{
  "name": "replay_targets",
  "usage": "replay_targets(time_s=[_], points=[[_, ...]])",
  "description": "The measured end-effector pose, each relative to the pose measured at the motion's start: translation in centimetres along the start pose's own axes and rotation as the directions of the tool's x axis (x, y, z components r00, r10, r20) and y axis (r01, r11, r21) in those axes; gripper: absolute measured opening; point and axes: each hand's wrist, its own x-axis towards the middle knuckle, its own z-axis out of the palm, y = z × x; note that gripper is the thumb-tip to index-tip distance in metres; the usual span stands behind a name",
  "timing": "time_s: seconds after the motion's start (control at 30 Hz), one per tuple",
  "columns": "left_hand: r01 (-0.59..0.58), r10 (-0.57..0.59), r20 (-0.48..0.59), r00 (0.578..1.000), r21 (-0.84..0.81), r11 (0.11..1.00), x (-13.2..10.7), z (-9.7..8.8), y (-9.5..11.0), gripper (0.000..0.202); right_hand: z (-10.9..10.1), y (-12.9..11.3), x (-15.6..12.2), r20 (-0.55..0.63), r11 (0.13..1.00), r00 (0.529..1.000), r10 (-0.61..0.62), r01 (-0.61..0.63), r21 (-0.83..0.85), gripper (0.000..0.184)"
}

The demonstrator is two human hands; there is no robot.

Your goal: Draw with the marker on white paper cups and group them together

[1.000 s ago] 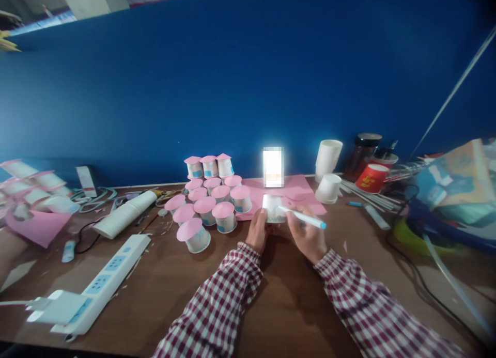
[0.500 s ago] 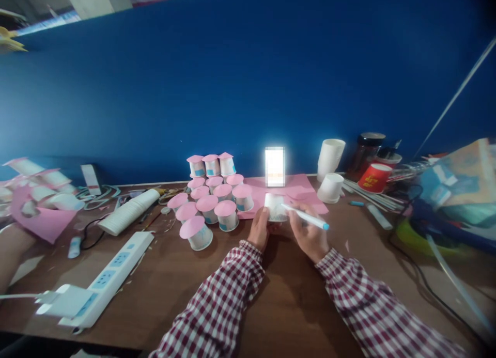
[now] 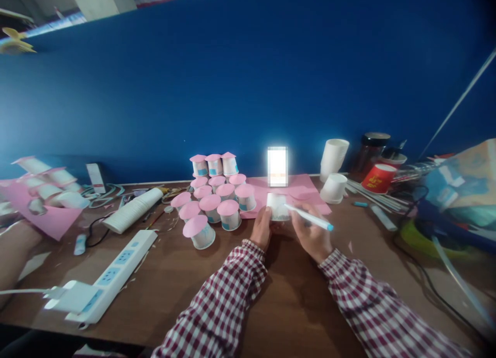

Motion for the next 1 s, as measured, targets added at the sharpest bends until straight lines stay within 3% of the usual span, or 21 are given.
replay_targets(time_s=[0.53,1.0], points=[[0.000,0.000,0.024,1.000,0.012,1.000,-0.01,-0.07,0.02,0.039,-0.06,0.07,0.09,-0.001,0.999,0.999,-0.036,0.036,-0.021,0.015],[0.029,-0.029,-0.023,0.999,0.000,1.000,0.10,-0.03,0.05,0.047,-0.04,0.12,0.02,-0.003,0.999,0.999,-0.034,0.034,-0.007,0.015]])
